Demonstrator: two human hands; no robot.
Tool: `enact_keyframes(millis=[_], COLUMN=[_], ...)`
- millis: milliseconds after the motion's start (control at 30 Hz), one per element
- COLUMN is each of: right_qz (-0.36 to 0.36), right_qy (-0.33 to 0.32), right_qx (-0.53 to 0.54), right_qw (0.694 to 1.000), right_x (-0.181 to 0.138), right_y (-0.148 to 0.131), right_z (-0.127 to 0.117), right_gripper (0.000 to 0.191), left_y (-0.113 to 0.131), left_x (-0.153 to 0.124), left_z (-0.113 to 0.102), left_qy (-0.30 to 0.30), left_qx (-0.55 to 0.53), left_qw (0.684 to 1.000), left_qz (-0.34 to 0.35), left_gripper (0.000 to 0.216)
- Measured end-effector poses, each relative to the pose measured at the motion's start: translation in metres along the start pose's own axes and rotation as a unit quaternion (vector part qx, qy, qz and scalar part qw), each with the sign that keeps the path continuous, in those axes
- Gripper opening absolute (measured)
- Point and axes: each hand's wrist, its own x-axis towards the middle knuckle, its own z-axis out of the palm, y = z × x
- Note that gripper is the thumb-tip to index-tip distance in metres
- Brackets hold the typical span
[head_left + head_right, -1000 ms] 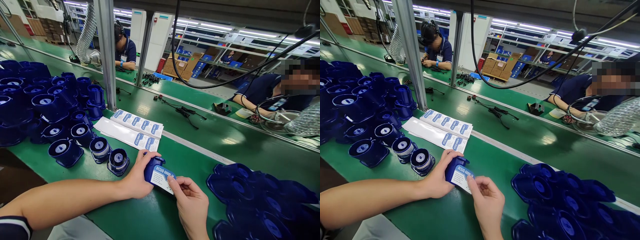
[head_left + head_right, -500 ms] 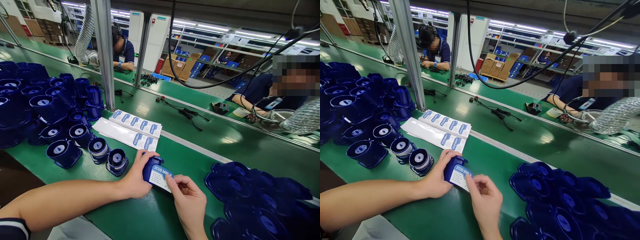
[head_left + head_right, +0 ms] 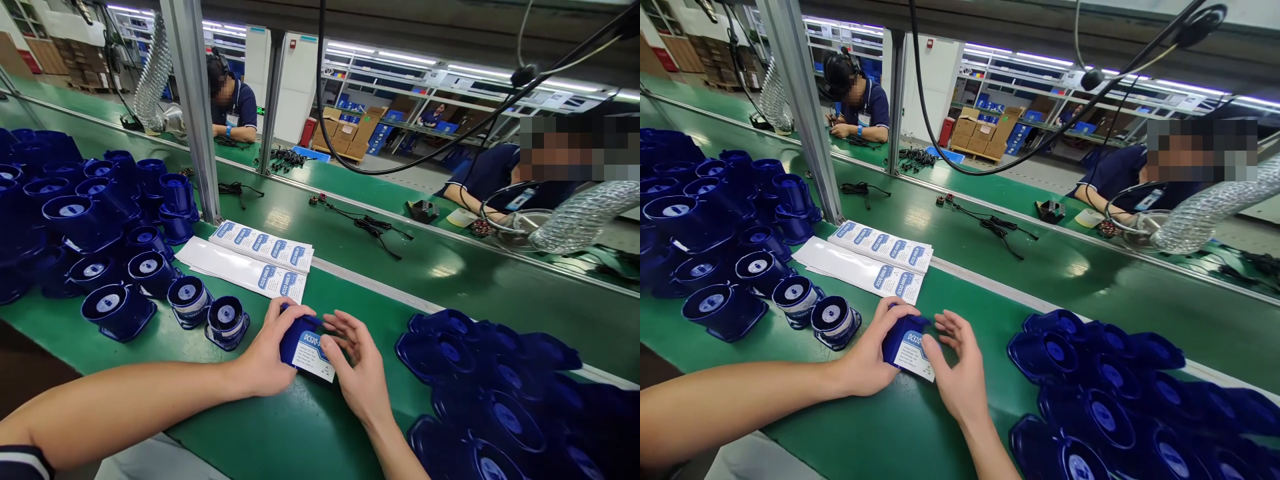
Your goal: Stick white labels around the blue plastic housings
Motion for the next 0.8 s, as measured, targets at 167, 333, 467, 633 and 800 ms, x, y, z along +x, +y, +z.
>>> enact_keyframes(millis=[167,333,467,633,800], right_qz=[0.041,0.044,0.052,0.069,0.1], right_qy=[-0.049,-0.092,-0.129,-0.113,-0.095], right_qx=[0.044,0.004,-0.016,0.019,0.131], right_qw=[0.997,0.995,0.99,0.991,0.982], right_x=[-0.003,-0.011,-0.013,-0.012,-0.008], right_y=[-0.004,-0.01,-0.013,-0.015,-0.015], right_z=[0.018,0.017,0.011,0.008,0.009], right_gripper=[0.053,0.068,0.079,0.08,0.063], left_y=[0.0,-0.002,-0.001,0.001,0.005], left_x=[-0.004,-0.003,-0.002,-0.002,-0.001], left_z=[0.001,0.0,0.001,0.002,0.003], left_qy=[-0.022,-0.019,-0.026,-0.036,-0.05], left_qx=[0.023,-0.01,-0.015,0.009,0.056], left_qw=[0.999,0.999,0.999,0.999,0.995], left_qz=[0.025,0.025,0.018,0.035,0.069], left_gripper=[0.091,0.091,0.09,0.084,0.068])
